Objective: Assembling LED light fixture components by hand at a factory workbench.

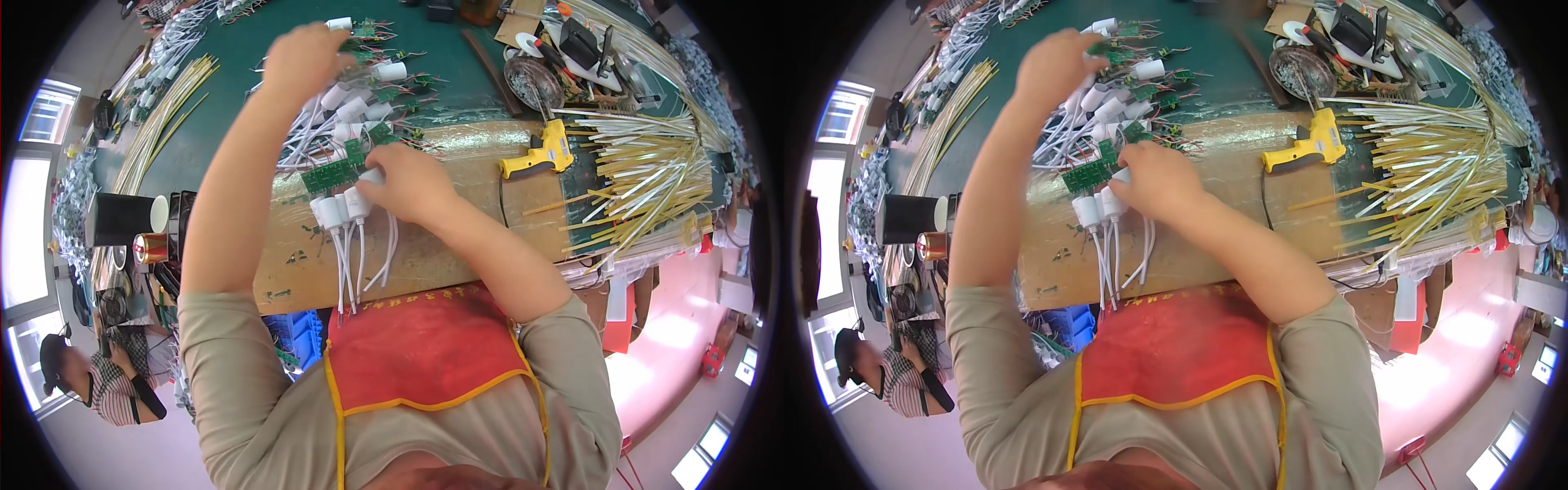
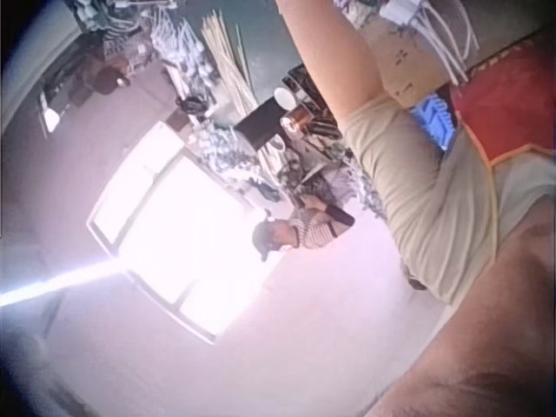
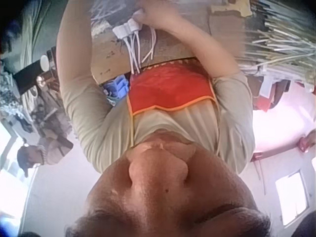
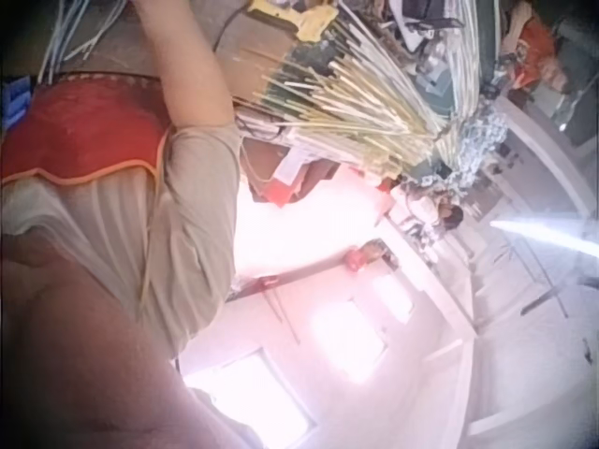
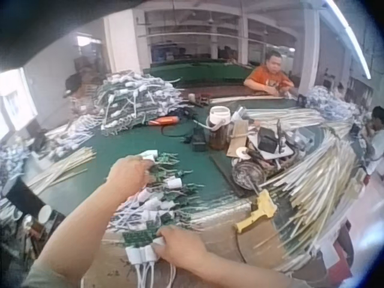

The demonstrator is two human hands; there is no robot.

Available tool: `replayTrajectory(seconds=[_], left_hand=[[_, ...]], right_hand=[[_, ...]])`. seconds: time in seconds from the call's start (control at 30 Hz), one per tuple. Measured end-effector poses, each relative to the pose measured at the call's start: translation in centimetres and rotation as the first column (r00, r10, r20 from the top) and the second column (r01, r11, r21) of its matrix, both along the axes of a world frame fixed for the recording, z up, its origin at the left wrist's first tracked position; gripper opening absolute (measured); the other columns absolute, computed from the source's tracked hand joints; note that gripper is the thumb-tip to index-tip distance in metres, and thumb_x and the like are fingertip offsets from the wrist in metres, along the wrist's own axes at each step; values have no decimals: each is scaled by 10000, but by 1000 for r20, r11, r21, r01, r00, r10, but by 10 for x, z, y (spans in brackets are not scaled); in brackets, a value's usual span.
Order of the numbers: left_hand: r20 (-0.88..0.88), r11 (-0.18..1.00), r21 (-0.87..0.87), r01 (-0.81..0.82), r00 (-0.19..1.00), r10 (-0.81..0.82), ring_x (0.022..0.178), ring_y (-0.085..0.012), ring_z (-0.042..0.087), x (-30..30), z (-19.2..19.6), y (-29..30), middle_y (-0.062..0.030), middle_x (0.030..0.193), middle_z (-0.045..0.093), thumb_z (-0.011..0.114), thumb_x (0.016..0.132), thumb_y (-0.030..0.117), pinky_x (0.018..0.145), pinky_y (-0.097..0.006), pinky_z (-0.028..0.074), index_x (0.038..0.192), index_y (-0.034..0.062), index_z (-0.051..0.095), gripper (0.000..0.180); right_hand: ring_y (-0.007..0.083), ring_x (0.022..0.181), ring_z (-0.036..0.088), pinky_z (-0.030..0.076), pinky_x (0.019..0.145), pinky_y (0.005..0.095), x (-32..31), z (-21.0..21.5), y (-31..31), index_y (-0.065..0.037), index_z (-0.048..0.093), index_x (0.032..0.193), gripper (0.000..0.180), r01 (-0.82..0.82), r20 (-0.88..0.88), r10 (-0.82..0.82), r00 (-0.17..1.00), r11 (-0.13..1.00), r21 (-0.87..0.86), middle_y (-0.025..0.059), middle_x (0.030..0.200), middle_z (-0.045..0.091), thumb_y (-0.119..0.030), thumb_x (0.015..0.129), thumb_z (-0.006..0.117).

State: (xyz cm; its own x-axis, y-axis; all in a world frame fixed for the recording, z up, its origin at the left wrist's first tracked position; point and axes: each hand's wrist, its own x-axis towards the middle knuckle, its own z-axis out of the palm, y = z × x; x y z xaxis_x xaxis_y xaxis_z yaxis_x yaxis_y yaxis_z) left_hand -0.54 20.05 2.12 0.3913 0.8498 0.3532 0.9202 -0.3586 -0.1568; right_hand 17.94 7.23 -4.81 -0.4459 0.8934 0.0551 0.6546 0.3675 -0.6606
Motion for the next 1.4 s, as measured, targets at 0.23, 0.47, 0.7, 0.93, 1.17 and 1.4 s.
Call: replayTrajectory(seconds=[0.23, 0.47, 0.7, 0.93, 1.17, 1.4], left_hand=[[759, 968, -191, -165, 600, 252, 848, -178, 627, -18, -1, -39, -102, 977, 679, 665, 838, 325, 776, -299, 481, 1112, 57, 660, 384], [674, 814, -495, -305, 455, 581, 634, -83, 498, -66, -42, -112, -11, 682, 596, 631, 871, 248, 605, -253, 407, 812, -11, 655, 267], [712, 760, -647, -57, 310, 630, 714, -112, 582, -44, -86, -180, -49, 786, 655, 661, 861, 241, 662, -270, 462, 910, -33, 664, 278], [745, 742, -667, 70, 69, 664, 747, -113, 598, -34, -95, -185, -60, 827, 667, 702, 830, 174, 669, -267, 475, 967, -11, 642, 238], [726, 773, -402, 491, -344, 596, 783, -126, 612, -22, -74, -202, -58, 847, 638, 655, 850, 60, 666, -244, 483, 995, 21, 555, 181], [769, 752, -429, 500, -235, 595, 823, -154, 621, -14, -73, -204, -72, 941, 651, 703, 811, 81, 749, -288, 502, 965, 26, 580, 205]], right_hand=[[179, 842, 628, 520, 732, 309, 25, 39, 26, -11, 621, 1053, 359, -116, -642, -309, 702, 840, -530, 82, 905, 654, -277, 822, 692], [175, 936, 625, 518, 759, 310, -13, 59, 73, 0, 579, 1182, 460, -291, -849, -263, 459, 858, -424, 84, 994, 664, -303, 848, 673], [221, 902, 636, 501, 776, 349, 11, 12, 39, -12, 586, 1180, 528, 59, -314, -125, 941, 976, -212, 154, 1068, 645, -369, 806, 691], [169, 839, 615, 494, 752, 310, 18, -16, 6, -19, 593, 1172, 478, 101, -269, -179, 946, 955, -280, 90, 965, 635, -288, 799, 724], [112, 877, 560, 460, 757, 250, 23, -11, -9, -35, 614, 1158, 394, -239, -674, -305, 673, 772, -589, 26, 990, 617, -138, 801, 743], [94, 812, 575, 464, 712, 248, 28, 0, -16, -32, 661, 1069, 294, -311, -661, -339, 669, 681, -664, 31, 907, 647, -153, 813, 737]])
